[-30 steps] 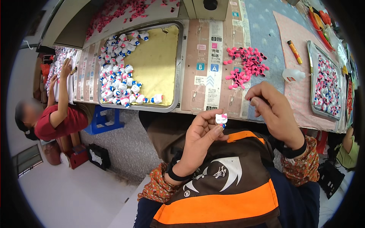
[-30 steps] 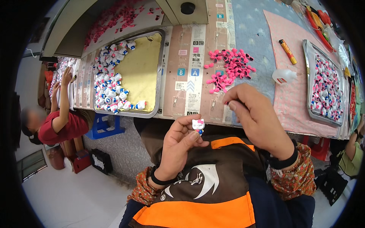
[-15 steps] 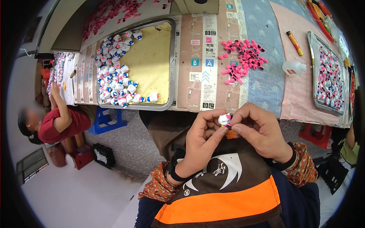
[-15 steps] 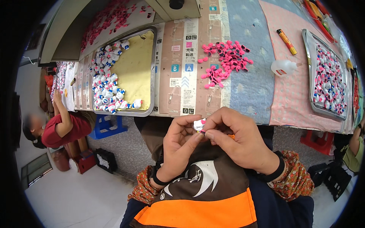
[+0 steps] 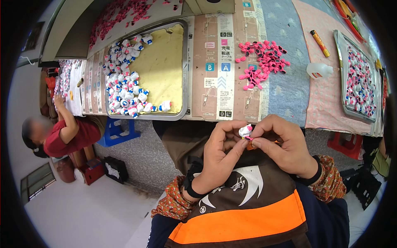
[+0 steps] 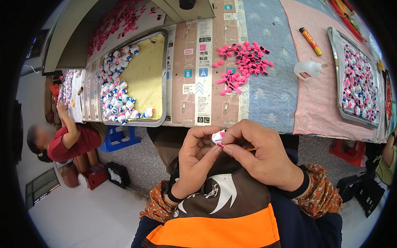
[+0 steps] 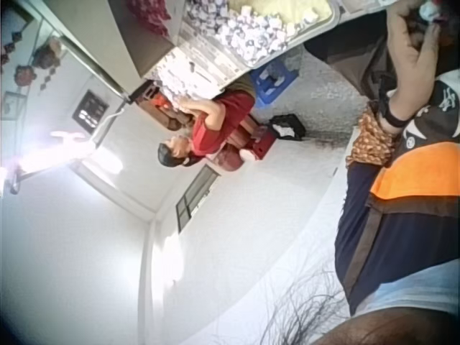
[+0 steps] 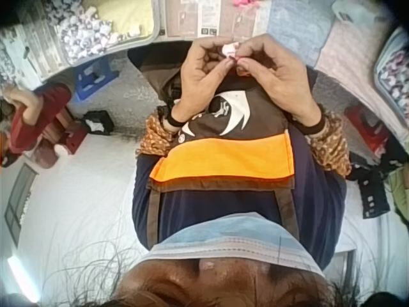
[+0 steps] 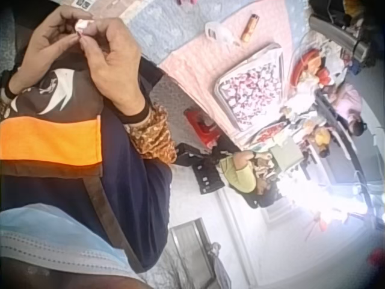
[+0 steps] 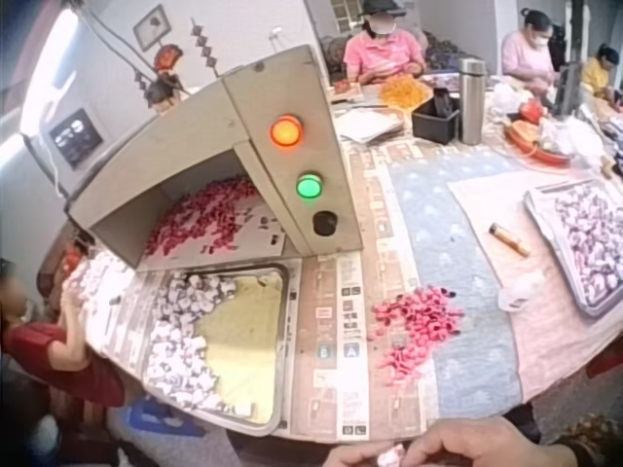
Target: Assembling small plastic components by applying adhesive and joining parts.
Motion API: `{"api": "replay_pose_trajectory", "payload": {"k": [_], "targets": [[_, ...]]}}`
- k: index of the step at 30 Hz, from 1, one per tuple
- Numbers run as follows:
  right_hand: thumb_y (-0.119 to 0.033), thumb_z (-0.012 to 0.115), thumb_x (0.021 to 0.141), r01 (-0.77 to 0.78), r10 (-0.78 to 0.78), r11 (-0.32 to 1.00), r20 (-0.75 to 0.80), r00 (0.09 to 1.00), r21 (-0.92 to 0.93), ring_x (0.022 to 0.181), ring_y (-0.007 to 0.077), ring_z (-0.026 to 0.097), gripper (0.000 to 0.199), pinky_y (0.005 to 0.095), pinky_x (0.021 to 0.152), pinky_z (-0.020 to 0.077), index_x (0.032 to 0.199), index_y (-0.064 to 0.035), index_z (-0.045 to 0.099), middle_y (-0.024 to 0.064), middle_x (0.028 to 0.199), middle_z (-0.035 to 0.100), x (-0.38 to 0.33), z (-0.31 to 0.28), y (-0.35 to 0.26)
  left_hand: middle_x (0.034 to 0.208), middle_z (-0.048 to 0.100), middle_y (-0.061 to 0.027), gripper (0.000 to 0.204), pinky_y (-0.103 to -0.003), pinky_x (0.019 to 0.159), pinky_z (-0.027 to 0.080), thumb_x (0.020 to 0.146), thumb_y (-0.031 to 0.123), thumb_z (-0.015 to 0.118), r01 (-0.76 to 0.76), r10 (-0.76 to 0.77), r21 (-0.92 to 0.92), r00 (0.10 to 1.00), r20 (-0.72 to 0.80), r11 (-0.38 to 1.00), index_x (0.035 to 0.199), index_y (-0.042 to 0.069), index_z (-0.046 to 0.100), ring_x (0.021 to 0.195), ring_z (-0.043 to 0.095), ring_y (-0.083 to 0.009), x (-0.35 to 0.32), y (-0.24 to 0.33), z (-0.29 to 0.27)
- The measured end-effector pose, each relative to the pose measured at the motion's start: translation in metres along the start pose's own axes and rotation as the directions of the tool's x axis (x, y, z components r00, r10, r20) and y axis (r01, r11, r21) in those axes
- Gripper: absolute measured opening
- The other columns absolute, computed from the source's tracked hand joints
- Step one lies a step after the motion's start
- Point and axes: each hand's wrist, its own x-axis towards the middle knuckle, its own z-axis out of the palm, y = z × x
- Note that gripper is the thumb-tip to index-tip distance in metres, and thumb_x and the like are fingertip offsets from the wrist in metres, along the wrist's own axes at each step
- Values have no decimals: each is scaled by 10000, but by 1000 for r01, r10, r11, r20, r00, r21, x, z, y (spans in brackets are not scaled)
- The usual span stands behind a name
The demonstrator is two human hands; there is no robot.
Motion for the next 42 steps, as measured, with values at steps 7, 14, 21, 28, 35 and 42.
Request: {"api": "replay_pose_trajectory", "payload": {"k": [7,14,21,28,35,42], "targets": [[-7,697,835,177,-182,955,3,983,-237,796,212,613,128,305,704,478,933,-22,617,85,851,600,5,-3,1,1146,560,-91,380,-249,909,518,946,-59,587,40,-39,-18,998,39,999,1306,-18,473,1055,574,-112,0,4,2],[14,709,809,195,-208,952,-32,978,-237,747,219,602,147,310,664,468,876,-22,583,85,830,587,5,-1,7,1192,564,-108,389,-281,955,511,935,-91,579,50,-44,-104,997,62,993,1297,-19,458,1103,588,-151,0,3,3],[37,706,784,201,-221,946,-52,974,-255,701,229,591,155,325,623,459,840,-18,572,87,799,568,3,0,10,1231,502,-99,381,-274,942,512,921,-110,578,-15,18,-49,997,74,999,1279,-23,480,1126,568,-149,1,0,3],[53,694,752,275,-302,916,-50,952,-293,672,245,579,161,338,586,449,808,-13,559,97,774,551,2,1,12,1234,469,-95,374,-258,927,501,915,-127,555,-93,78,126,989,124,988,1268,-18,499,1137,549,-151,0,-2,0],[54,685,750,254,-284,922,-65,957,-293,650,250,560,162,342,578,443,796,-15,546,98,746,521,2,2,16,1234,492,-101,347,-271,910,535,940,-78,550,-63,58,45,993,105,997,1277,-15,496,1125,585,-159,0,-5,4],[29,694,783,218,-239,945,-60,969,-243,646,196,586,155,305,566,456,844,-15,558,90,773,549,0,4,18,1230,491,-108,310,-285,916,535,938,-92,523,-63,69,-65,994,88,996,1236,-14,486,1105,584,-158,1,-12,3]]}}
